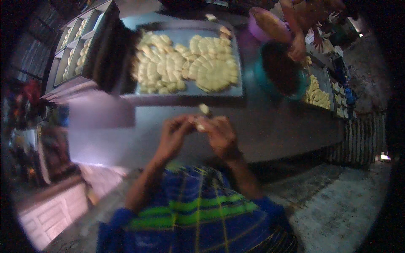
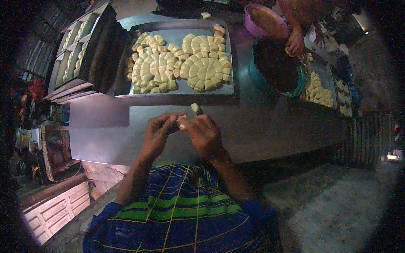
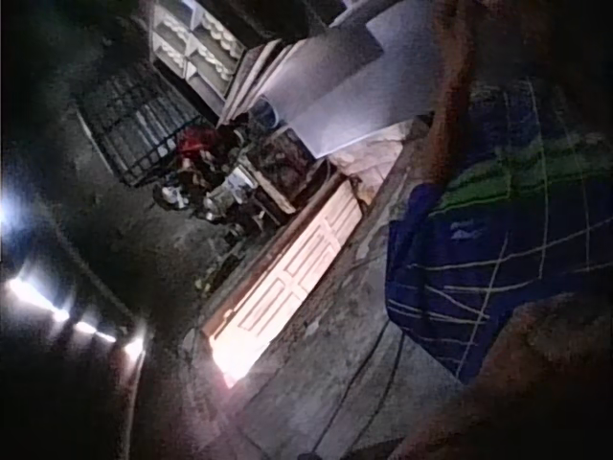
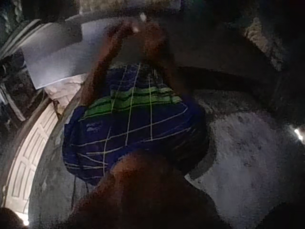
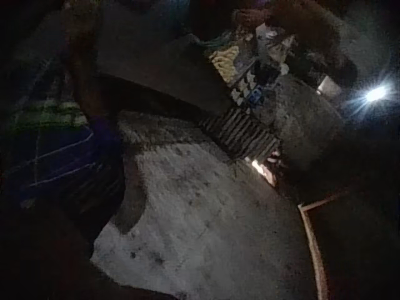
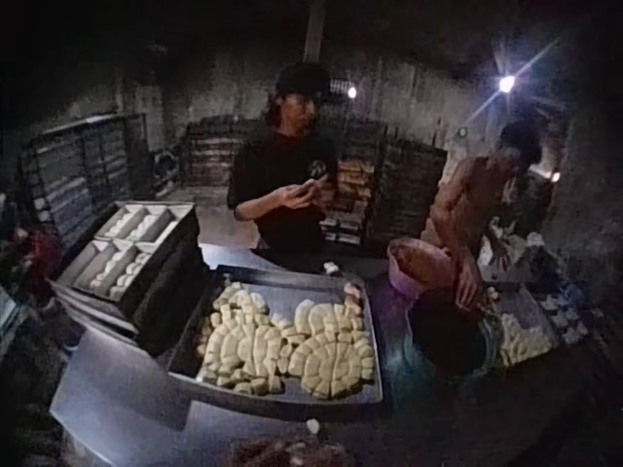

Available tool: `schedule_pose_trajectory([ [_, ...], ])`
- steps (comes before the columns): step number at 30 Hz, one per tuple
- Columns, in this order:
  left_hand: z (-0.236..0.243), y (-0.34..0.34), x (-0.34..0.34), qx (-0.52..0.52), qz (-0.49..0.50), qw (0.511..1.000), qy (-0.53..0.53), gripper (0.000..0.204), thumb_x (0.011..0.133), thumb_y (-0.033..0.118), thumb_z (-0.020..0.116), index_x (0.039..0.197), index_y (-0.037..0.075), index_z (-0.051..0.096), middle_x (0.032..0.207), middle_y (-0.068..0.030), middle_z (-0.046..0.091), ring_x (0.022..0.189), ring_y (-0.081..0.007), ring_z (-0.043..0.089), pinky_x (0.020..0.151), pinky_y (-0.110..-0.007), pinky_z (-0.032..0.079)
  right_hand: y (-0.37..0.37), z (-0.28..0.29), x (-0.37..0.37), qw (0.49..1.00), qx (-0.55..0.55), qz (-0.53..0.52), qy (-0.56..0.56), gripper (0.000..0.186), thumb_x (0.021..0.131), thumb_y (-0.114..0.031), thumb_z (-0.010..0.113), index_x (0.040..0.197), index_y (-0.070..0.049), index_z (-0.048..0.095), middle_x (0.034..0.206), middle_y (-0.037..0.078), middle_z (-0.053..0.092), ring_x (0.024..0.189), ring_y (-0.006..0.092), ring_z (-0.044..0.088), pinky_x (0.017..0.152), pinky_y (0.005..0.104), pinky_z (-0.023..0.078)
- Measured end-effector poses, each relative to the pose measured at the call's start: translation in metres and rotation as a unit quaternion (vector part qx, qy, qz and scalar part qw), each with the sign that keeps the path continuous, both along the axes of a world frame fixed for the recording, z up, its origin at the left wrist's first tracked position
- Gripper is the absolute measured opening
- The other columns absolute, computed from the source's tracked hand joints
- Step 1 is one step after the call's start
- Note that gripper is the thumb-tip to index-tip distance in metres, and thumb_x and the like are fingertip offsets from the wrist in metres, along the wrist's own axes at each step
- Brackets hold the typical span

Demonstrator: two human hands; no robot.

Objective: The person picks up pieces of dough, flattens them by hand, adds a dark filling from a bowl, and places the filled dough into a tray.

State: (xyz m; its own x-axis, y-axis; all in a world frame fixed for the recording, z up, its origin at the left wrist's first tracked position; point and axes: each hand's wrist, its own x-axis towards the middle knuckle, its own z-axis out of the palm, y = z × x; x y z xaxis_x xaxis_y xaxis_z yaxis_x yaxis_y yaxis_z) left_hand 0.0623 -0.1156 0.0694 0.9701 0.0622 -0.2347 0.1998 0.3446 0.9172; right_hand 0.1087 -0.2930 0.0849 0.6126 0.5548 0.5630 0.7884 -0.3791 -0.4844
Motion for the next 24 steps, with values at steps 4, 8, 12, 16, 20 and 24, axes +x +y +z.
schedule_pose_trajectory([
  [4,0.004,0.002,-0.011,0.05,-0.02,0.998,-0.027,0.024,0.094,0.015,0.068,0.113,0.0,0.069,0.105,-0.0089,0.07,0.096,-0.0149,0.064,0.088,-0.03,0.052,0.007,0.002,-0.006,0.982,0.05,-0.096,0.155,0.033,0.08,-0.008,0.076,0.112,-0.006,0.071,0.1,0.009,0.067,0.094,0.0273,0.064,0.077,0.0372,0.054],
  [8,0.004,0.008,-0.017,0.061,-0.05,0.995,-0.052,0.019,0.091,0.011,0.07,0.106,0.0,0.069,0.107,-0.0102,0.07,0.1,-0.016,0.064,0.091,-0.032,0.051,0.008,0.004,-0.005,0.973,0.046,-0.075,0.213,0.023,0.081,-0.012,0.078,0.103,-0.007,0.074,0.093,0.01,0.068,0.088,0.0248,0.067,0.072,0.0343,0.056],
  [12,-0.007,0.003,-0.016,0.06,-0.033,0.998,0.002,0.013,0.09,0.009,0.07,0.099,0.0,0.069,0.108,-0.0109,0.07,0.1,-0.0168,0.065,0.091,-0.033,0.052,0.002,-0.003,0.003,0.95,0.033,-0.013,0.309,0.015,0.083,-0.012,0.077,0.095,-0.004,0.076,0.094,0.012,0.069,0.082,0.0218,0.069,0.072,0.0327,0.057],
  [16,-0.019,0.001,-0.016,0.029,-0.013,0.999,-0.01,0.013,0.089,0.004,0.07,0.101,0.001,0.065,0.107,-0.011,0.069,0.102,-0.0186,0.065,0.092,-0.034,0.053,-0.004,-0.017,0.012,0.889,0.073,0.002,0.451,0.016,0.086,-0.013,0.074,0.096,-0.001,0.076,0.09,0.01,0.071,0.08,0.0171,0.068,0.072,0.0306,0.055],
  [20,-0.029,0.002,-0.015,-0.041,0.021,0.998,-0.045,0.038,0.086,-0.006,0.067,0.12,0.005,0.052,0.107,-0.0098,0.066,0.109,-0.0221,0.064,0.096,-0.037,0.053,-0.007,-0.03,0.014,0.81,0.1,0.0,0.578,0.015,0.086,-0.013,0.073,0.091,0.001,0.075,0.087,0.009,0.072,0.08,0.014,0.067,0.074,0.028,0.053],
  [24,-0.037,0.006,-0.021,-0.128,-0.009,0.992,-0.021,0.063,0.082,-0.013,0.065,0.134,0.01,0.037,0.108,-0.0094,0.062,0.112,-0.0241,0.063,0.098,-0.039,0.053,-0.006,-0.037,0.008,0.752,0.122,-0.012,0.647,0.014,0.084,-0.01,0.075,0.092,0.002,0.073,0.091,0.009,0.072,0.084,0.013,0.067,0.077,0.0284,0.053],
])
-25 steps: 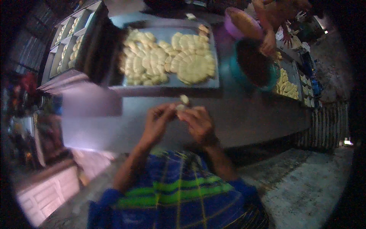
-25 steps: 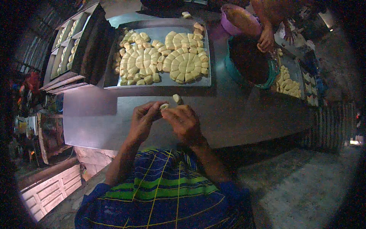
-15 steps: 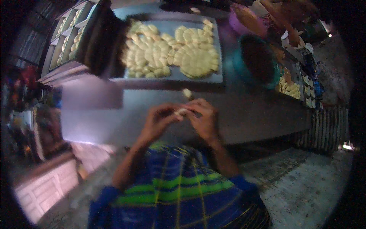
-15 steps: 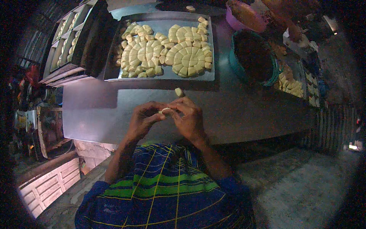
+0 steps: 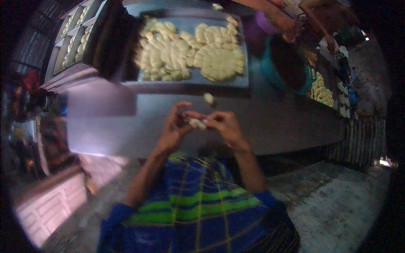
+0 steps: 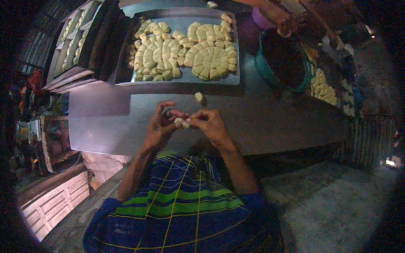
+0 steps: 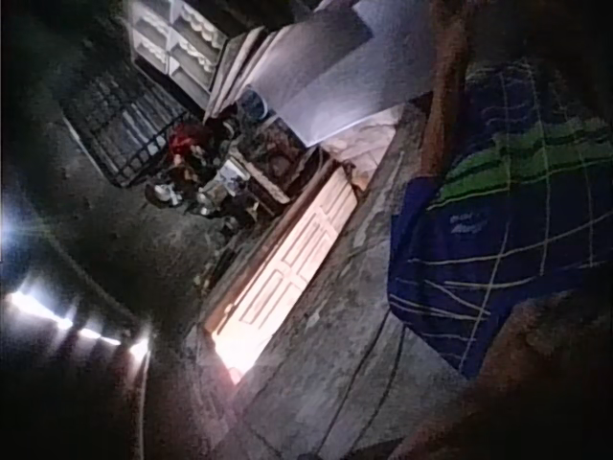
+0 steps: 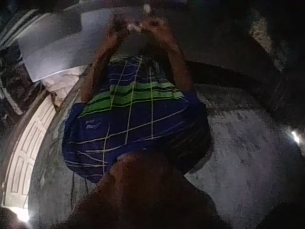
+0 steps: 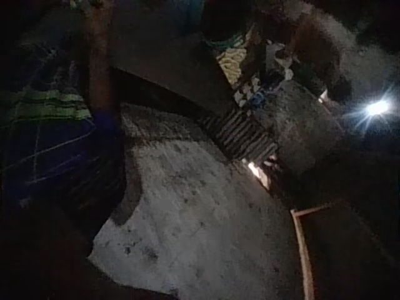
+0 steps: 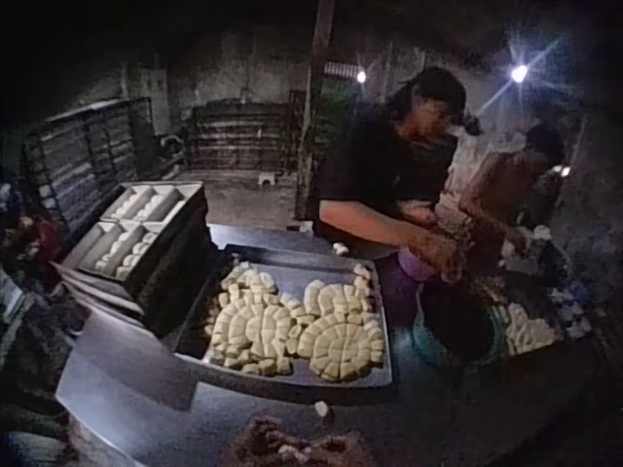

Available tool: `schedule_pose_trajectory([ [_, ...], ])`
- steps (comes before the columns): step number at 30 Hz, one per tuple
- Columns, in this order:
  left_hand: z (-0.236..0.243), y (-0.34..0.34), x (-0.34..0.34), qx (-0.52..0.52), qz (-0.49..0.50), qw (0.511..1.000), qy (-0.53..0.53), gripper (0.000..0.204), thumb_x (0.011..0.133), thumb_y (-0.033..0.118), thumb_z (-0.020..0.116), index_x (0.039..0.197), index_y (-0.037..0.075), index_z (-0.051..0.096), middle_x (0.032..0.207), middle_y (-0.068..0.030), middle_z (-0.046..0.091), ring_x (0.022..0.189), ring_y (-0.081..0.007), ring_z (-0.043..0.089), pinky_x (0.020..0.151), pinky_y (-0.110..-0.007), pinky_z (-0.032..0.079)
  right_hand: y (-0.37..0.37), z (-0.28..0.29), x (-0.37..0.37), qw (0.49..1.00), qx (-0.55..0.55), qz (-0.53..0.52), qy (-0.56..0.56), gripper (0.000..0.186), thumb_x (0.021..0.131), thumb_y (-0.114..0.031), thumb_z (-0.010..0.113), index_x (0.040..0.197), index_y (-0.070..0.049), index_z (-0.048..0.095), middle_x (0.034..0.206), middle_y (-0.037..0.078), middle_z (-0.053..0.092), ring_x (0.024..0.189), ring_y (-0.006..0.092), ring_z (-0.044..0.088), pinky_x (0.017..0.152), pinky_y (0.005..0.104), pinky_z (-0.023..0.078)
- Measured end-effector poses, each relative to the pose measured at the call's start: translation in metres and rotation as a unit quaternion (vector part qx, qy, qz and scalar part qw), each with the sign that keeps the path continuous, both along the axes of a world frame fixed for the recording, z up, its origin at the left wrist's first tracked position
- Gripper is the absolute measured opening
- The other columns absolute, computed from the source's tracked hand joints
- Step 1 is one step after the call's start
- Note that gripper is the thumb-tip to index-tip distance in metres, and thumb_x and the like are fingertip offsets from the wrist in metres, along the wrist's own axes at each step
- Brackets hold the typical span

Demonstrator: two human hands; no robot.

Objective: The person picks up pieces of dough, flattens them by hand, adds a dark filling from a bowl, and places the filled dough into a tray.

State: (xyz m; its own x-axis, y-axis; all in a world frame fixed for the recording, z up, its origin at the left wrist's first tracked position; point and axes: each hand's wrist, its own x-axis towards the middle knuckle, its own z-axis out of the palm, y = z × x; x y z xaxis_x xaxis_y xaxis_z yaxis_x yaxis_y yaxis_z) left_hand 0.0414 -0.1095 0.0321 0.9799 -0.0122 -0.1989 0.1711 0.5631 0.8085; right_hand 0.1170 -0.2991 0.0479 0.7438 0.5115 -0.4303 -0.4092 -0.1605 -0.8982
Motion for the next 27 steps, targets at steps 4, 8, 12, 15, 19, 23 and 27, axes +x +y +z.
schedule_pose_trajectory([
  [4,-0.009,0.002,0.001,-0.075,-0.006,0.997,-0.009,0.075,0.079,-0.013,0.068,0.141,0.012,0.032,0.11,-0.0099,0.06,0.114,-0.0249,0.061,0.098,-0.039,0.052,0.003,0.001,-0.003,0.997,0.074,-0.012,0.013,0.022,0.084,-0.009,0.076,0.103,0.0,0.07,0.099,0.008,0.072,0.089,0.0136,0.067,0.08,0.0301,0.054],
  [8,-0.012,0.003,0.001,-0.092,-0.013,0.996,-0.01,0.09,0.075,-0.01,0.073,0.148,0.013,0.026,0.117,-0.0127,0.059,0.12,-0.0267,0.058,0.101,-0.04,0.05,0.007,0.006,0.001,0.996,0.073,0.057,0.018,0.026,0.084,-0.009,0.077,0.108,0.0,0.07,0.101,0.007,0.072,0.093,0.0151,0.067,0.082,0.0311,0.054],
  [12,-0.009,0.012,0.002,-0.033,0.033,0.997,-0.054,0.09,0.076,-0.001,0.075,0.15,0.012,0.025,0.131,-0.0162,0.054,0.126,-0.0296,0.053,0.108,-0.045,0.044,0.012,0.0,-0.005,0.975,-0.077,0.074,-0.197,0.025,0.085,-0.01,0.075,0.108,-0.002,0.07,0.1,0.008,0.073,0.095,0.0195,0.069,0.086,0.0318,0.053],
  [15,-0.011,0.032,0.004,-0.002,0.111,0.99,-0.082,0.082,0.08,0.005,0.073,0.149,0.011,0.03,0.136,-0.0169,0.052,0.129,-0.031,0.051,0.111,-0.047,0.04,0.023,-0.025,-0.018,0.875,-0.071,-0.017,-0.479,0.024,0.085,-0.009,0.072,0.108,-0.004,0.07,0.102,0.01,0.071,0.097,0.0256,0.068,0.087,0.0346,0.054],
  [19,-0.021,0.063,-0.002,-0.009,0.174,0.985,-0.001,0.067,0.084,0.006,0.07,0.144,0.008,0.04,0.134,-0.0162,0.053,0.127,-0.0302,0.052,0.109,-0.045,0.041,0.03,-0.073,-0.025,0.782,-0.139,0.094,-0.601,0.023,0.083,-0.004,0.069,0.107,-0.004,0.068,0.107,0.012,0.067,0.099,0.0308,0.064,0.084,0.0395,0.055],
  [23,-0.035,0.075,-0.012,0.048,0.19,0.98,0.032,0.054,0.088,0.007,0.066,0.138,0.006,0.046,0.13,-0.0151,0.055,0.12,-0.0272,0.055,0.106,-0.042,0.043,0.034,-0.092,-0.026,0.829,-0.11,0.101,-0.539,0.021,0.084,-0.002,0.066,0.105,-0.004,0.068,0.107,0.012,0.065,0.098,0.0312,0.063,0.083,0.0402,0.054],
  [27,-0.041,0.073,-0.02,0.047,0.175,0.981,0.067,0.045,0.09,0.006,0.064,0.133,0.005,0.05,0.126,-0.0134,0.057,0.117,-0.0254,0.056,0.103,-0.038,0.045,0.035,-0.081,-0.007,0.901,-0.258,-0.129,-0.326,0.016,0.087,-0.007,0.066,0.102,-0.003,0.068,0.103,0.013,0.064,0.097,0.0321,0.063,0.083,0.042,0.054],
])
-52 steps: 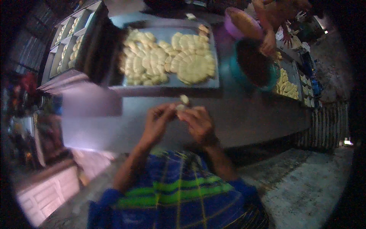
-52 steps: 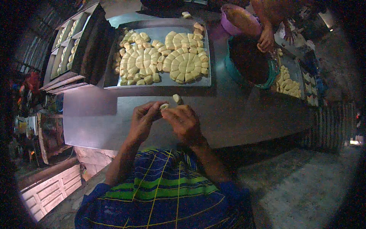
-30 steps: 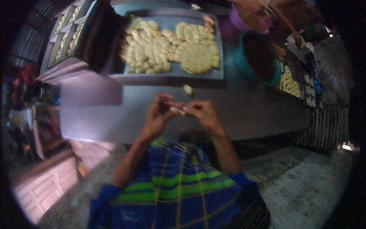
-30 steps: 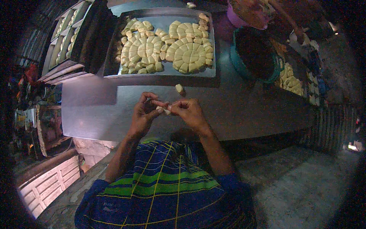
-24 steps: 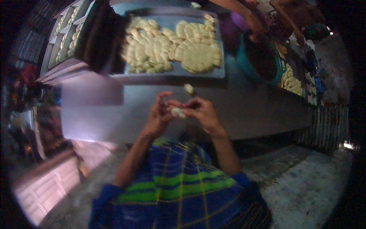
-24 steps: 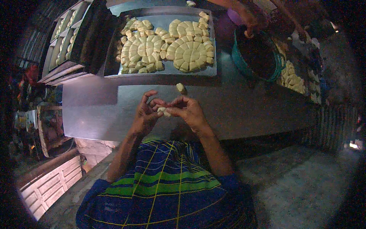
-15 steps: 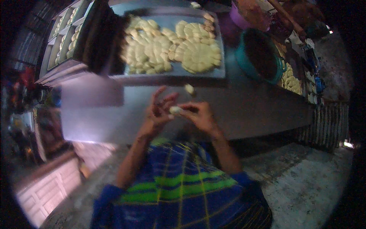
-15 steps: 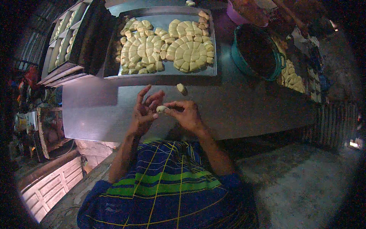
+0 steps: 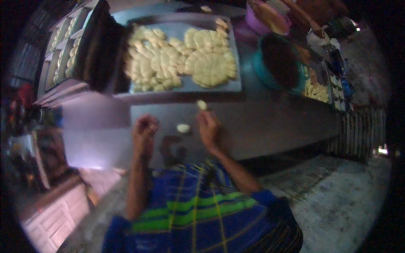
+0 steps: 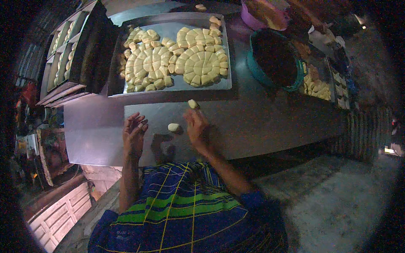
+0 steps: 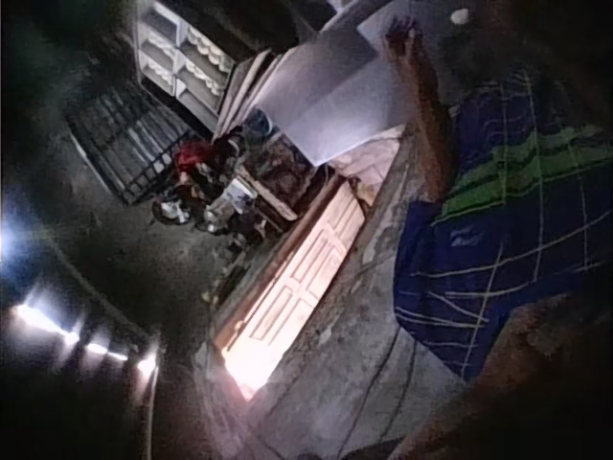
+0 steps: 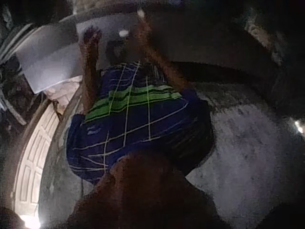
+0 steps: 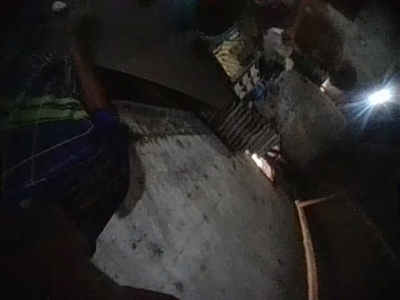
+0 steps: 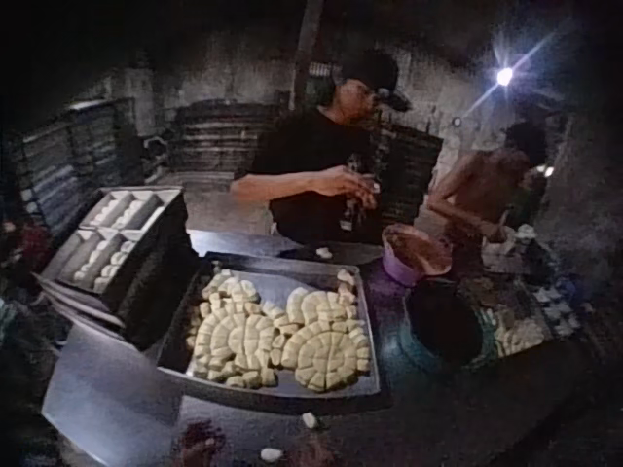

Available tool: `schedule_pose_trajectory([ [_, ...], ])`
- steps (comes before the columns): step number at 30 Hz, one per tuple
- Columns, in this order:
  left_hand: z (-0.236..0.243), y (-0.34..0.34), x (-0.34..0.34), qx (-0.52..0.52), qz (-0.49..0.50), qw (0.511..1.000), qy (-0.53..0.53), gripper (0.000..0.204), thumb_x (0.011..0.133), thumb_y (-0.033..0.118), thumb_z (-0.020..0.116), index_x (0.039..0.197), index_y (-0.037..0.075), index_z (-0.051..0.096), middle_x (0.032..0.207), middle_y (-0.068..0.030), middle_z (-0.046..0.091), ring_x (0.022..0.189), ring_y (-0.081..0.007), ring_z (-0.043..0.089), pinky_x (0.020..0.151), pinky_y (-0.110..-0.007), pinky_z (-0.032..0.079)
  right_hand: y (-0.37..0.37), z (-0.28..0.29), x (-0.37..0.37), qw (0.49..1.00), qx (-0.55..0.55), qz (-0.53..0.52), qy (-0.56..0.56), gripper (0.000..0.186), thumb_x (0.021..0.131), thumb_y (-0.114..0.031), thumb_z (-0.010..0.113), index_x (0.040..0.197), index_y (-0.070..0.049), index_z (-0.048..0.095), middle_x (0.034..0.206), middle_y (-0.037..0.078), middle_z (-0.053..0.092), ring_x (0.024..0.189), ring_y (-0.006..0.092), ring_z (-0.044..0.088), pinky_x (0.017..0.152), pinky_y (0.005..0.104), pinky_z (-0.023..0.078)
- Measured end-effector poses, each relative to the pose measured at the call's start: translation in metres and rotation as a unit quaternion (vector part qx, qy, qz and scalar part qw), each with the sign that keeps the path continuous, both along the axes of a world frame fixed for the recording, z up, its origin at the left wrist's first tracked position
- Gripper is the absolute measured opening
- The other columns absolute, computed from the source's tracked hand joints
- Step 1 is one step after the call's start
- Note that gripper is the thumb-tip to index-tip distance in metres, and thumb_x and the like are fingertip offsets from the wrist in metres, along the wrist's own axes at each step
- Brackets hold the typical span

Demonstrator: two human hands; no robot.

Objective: The person picks up pieces of dough, flattens them by hand, adds a dark filling from a bowl, and places the filled dough into a tray.

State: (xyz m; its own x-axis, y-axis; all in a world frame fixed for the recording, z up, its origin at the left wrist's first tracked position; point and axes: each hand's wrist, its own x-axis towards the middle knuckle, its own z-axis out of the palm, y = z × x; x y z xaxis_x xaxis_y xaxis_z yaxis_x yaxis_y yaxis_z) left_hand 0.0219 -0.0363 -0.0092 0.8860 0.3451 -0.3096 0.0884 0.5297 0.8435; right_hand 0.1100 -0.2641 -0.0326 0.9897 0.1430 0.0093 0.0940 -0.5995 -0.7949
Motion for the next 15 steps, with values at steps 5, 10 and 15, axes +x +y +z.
schedule_pose_trajectory([
  [5,0.004,-0.025,0.018,0.069,-0.048,0.996,0.019,0.031,0.093,0.005,0.061,0.123,0.004,0.057,0.121,-0.0108,0.059,0.114,-0.0219,0.057,0.1,-0.036,0.046,-0.005,0.001,0.039,0.985,-0.13,0.027,-0.114,0.021,0.092,-0.018,0.063,0.103,-0.001,0.068,0.099,0.015,0.064,0.092,0.0346,0.064,0.078,0.0452,0.053],
  [10,0.034,-0.073,0.065,0.411,-0.073,0.906,-0.07,0.029,0.091,0.008,0.065,0.119,0.003,0.06,0.118,-0.0111,0.064,0.112,-0.0236,0.061,0.1,-0.037,0.046,0.01,-0.001,0.049,0.983,-0.142,0.062,-0.097,0.026,0.095,-0.021,0.057,0.111,-0.003,0.067,0.104,0.013,0.064,0.096,0.034,0.062,0.079,0.0432,0.052],
  [15,0.064,-0.119,0.107,0.67,-0.046,0.693,-0.261,0.032,0.082,0.011,0.074,0.112,0.006,0.065,0.105,-0.0119,0.069,0.099,-0.0311,0.066,0.089,-0.036,0.052,-0.025,0.032,0.025,0.937,-0.202,0.233,-0.165,0.036,0.102,-0.029,0.047,0.126,-0.004,0.057,0.121,0.012,0.061,0.11,0.0267,0.059,0.096,0.0461,0.047],
])
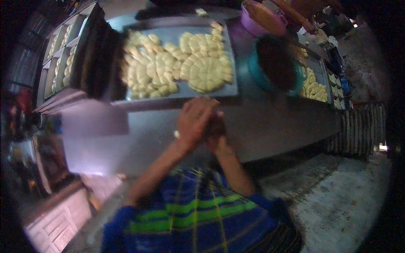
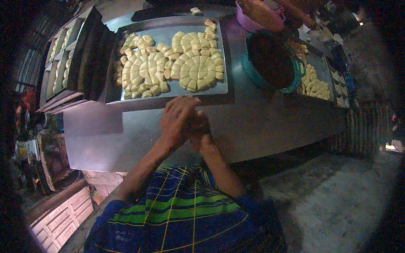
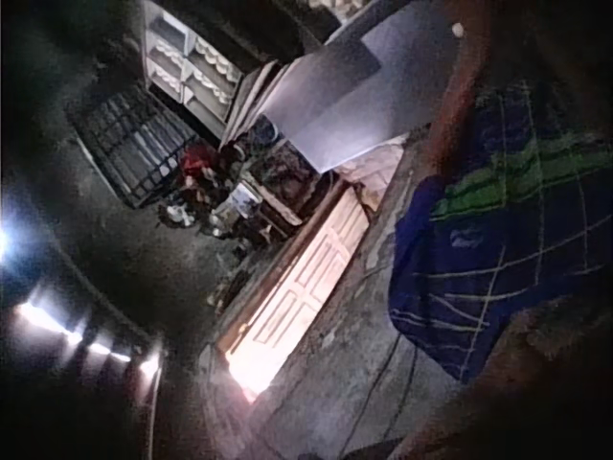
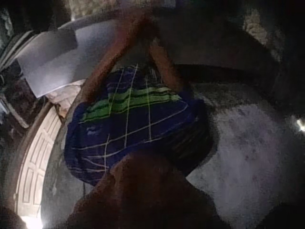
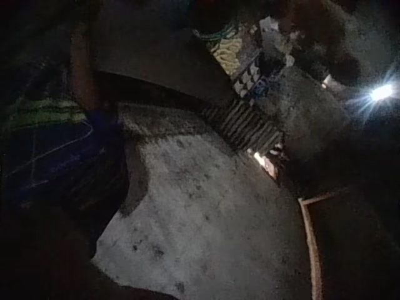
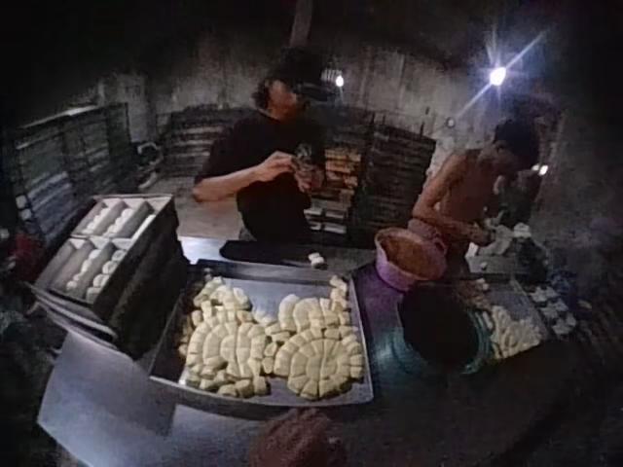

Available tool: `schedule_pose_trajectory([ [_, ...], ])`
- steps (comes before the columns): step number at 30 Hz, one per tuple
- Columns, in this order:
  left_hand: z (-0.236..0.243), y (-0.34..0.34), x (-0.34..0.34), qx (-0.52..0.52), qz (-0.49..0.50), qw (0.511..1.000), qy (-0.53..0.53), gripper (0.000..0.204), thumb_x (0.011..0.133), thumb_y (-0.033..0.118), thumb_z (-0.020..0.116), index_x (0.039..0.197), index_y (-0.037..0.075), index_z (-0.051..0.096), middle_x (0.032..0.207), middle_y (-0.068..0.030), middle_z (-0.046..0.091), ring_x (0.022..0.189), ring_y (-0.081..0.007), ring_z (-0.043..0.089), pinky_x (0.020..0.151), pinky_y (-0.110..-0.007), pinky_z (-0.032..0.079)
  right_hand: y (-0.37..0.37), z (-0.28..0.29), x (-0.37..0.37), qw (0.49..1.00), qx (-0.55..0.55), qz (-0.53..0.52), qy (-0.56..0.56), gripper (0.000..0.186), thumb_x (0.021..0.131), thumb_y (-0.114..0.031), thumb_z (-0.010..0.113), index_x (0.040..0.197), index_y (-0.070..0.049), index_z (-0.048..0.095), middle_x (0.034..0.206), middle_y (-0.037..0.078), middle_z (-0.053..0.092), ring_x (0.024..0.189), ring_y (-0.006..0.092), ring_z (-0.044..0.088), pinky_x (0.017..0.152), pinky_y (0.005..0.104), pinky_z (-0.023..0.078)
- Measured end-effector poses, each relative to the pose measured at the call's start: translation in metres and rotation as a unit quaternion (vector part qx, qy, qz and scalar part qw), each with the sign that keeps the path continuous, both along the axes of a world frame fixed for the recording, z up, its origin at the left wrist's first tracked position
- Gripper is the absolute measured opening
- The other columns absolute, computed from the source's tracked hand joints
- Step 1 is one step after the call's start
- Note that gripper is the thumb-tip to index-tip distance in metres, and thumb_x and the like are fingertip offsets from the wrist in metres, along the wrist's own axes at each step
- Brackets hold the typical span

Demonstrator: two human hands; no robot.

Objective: The person picks up pieces of dough, flattens them by hand, adds a dark filling from a bowl, and places the filled dough into a tray.

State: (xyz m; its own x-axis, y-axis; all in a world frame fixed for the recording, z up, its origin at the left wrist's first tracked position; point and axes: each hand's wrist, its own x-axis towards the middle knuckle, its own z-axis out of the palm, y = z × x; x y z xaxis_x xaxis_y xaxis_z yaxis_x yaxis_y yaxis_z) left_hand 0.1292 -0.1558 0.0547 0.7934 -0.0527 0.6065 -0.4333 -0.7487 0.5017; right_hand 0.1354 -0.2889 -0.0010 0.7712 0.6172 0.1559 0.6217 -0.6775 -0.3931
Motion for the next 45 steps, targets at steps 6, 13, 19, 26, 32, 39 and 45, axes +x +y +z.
schedule_pose_trajectory([
  [6,0.022,-0.028,-0.006,-0.068,-0.063,0.994,0.05,0.017,0.085,0.018,0.072,0.097,0.006,0.069,0.081,-0.0104,0.069,0.075,-0.0336,0.067,0.068,-0.041,0.053,-0.027,0.008,-0.021,0.999,0.002,0.008,-0.045,0.033,0.098,-0.023,0.054,0.125,-0.005,0.059,0.12,0.01,0.063,0.109,0.0238,0.06,0.097,0.0434,0.049],
  [13,0.024,-0.035,-0.003,-0.394,-0.229,0.864,0.216,0.033,0.092,0.024,0.063,0.118,0.004,0.059,0.117,-0.0098,0.065,0.113,-0.0226,0.06,0.087,-0.037,0.051,-0.06,0.036,-0.02,0.703,0.563,-0.178,0.398,0.03,0.09,-0.01,0.064,0.119,-0.005,0.065,0.111,0.007,0.068,0.101,0.0212,0.065,0.089,0.039,0.055],
  [19,-0.009,0.033,-0.045,-0.487,-0.019,0.784,0.384,0.027,0.096,0.024,0.061,0.112,0.003,0.062,0.112,-0.009,0.066,0.108,-0.0201,0.061,0.095,-0.034,0.048,-0.189,0.102,0.131,0.833,0.44,-0.2,0.271,0.038,0.087,-0.002,0.067,0.125,-0.003,0.066,0.112,0.008,0.071,0.097,0.0166,0.066,0.085,0.0309,0.054],
  [26,-0.036,0.084,-0.065,-0.508,0.063,0.797,0.32,0.023,0.095,0.022,0.065,0.108,0.003,0.064,0.103,-0.0079,0.067,0.1,-0.0171,0.063,0.092,-0.031,0.049,-0.247,0.096,0.272,0.976,-0.039,-0.056,0.208,0.032,0.086,-0.005,0.07,0.119,-0.005,0.07,0.101,0.006,0.074,0.088,0.0088,0.065,0.076,0.0287,0.052],
  [32,-0.036,0.085,-0.076,-0.53,0.09,0.783,0.315,0.022,0.095,0.02,0.065,0.108,0.003,0.064,0.1,-0.007,0.067,0.097,-0.0165,0.064,0.091,-0.032,0.049,-0.237,0.088,0.294,0.937,-0.128,-0.022,0.326,0.026,0.082,-0.005,0.074,0.108,-0.006,0.075,0.092,0.003,0.074,0.08,0.0115,0.064,0.069,0.03,0.052],
  [39,-0.041,0.076,-0.082,-0.535,0.07,0.77,0.34,0.021,0.095,0.02,0.065,0.106,0.003,0.063,0.1,-0.0071,0.067,0.096,-0.0163,0.063,0.091,-0.031,0.049,-0.233,0.109,0.285,0.931,-0.079,-0.006,0.357,0.025,0.086,-0.007,0.069,0.111,-0.006,0.074,0.095,0.002,0.073,0.086,0.0106,0.064,0.074,0.0275,0.05],
  [45,-0.033,0.044,-0.063,-0.566,-0.014,0.712,0.416,0.03,0.097,0.025,0.062,0.114,0.002,0.063,0.109,-0.0108,0.067,0.101,-0.0206,0.064,0.092,-0.034,0.05,-0.177,0.12,0.195,0.844,0.275,-0.048,0.458,0.042,0.091,-0.01,0.068,0.132,-0.009,0.059,0.108,0.004,0.069,0.094,0.0121,0.065,0.082,0.0282,0.053],
])
